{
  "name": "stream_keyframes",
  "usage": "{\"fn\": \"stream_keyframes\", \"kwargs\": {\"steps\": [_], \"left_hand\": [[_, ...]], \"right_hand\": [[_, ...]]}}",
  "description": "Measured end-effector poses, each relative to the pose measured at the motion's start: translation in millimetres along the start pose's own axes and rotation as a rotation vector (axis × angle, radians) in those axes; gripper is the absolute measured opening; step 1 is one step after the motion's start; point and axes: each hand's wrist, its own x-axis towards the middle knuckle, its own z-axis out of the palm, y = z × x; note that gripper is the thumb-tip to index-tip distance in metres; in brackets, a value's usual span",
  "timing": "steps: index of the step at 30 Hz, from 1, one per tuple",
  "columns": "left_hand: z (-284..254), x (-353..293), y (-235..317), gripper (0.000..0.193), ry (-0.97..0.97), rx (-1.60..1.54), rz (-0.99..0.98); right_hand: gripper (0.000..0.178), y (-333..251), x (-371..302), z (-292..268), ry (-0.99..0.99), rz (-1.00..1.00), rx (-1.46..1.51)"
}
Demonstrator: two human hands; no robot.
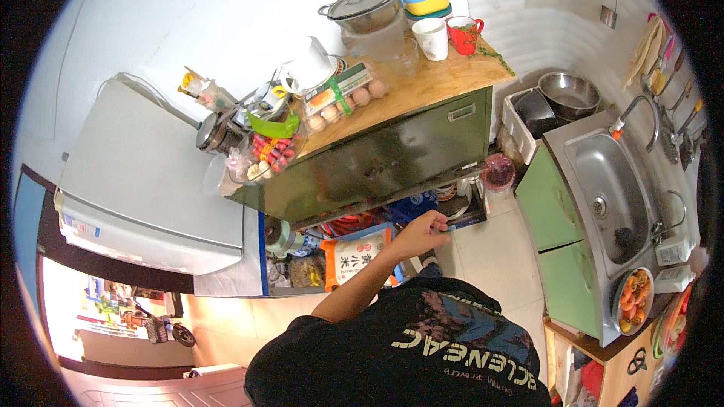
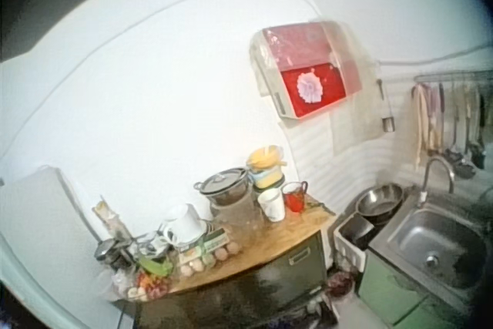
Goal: The person places a bowl into a cabinet, then picks up and folds a red packet. They wash a purple cloth at the sink, wring it out, and wipe a wooden countertop. The person then handles a small white object and places it into a container on a shelf.
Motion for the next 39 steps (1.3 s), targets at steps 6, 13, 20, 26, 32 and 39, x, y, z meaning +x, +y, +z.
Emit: {"fn": "stream_keyframes", "kwargs": {"steps": [6,13,20,26,32,39], "left_hand": [[13,7,51,0.051,0.021,0.105,0.066],[24,16,2,0.053,0.052,0.14,0.032],[27,-16,-23,0.053,0.079,0.081,-0.077],[24,-25,-46,0.051,0.065,0.028,-0.089],[59,11,-18,0.045,-0.114,0.142,0.002],[127,79,-38,0.034,-0.647,-0.199,-0.033]], "right_hand": [[0.011,4,-15,-2,0.203,0.037,0.228],[0.008,-21,-7,-44,0.53,-0.073,0.508],[0.012,-45,-29,-85,0.881,-0.345,0.549],[0.026,7,-16,33,0.626,-0.208,0.03],[0.03,8,-29,161,0.412,0.099,0.218],[0.019,-77,-93,240,0.239,0.71,0.345]]}}
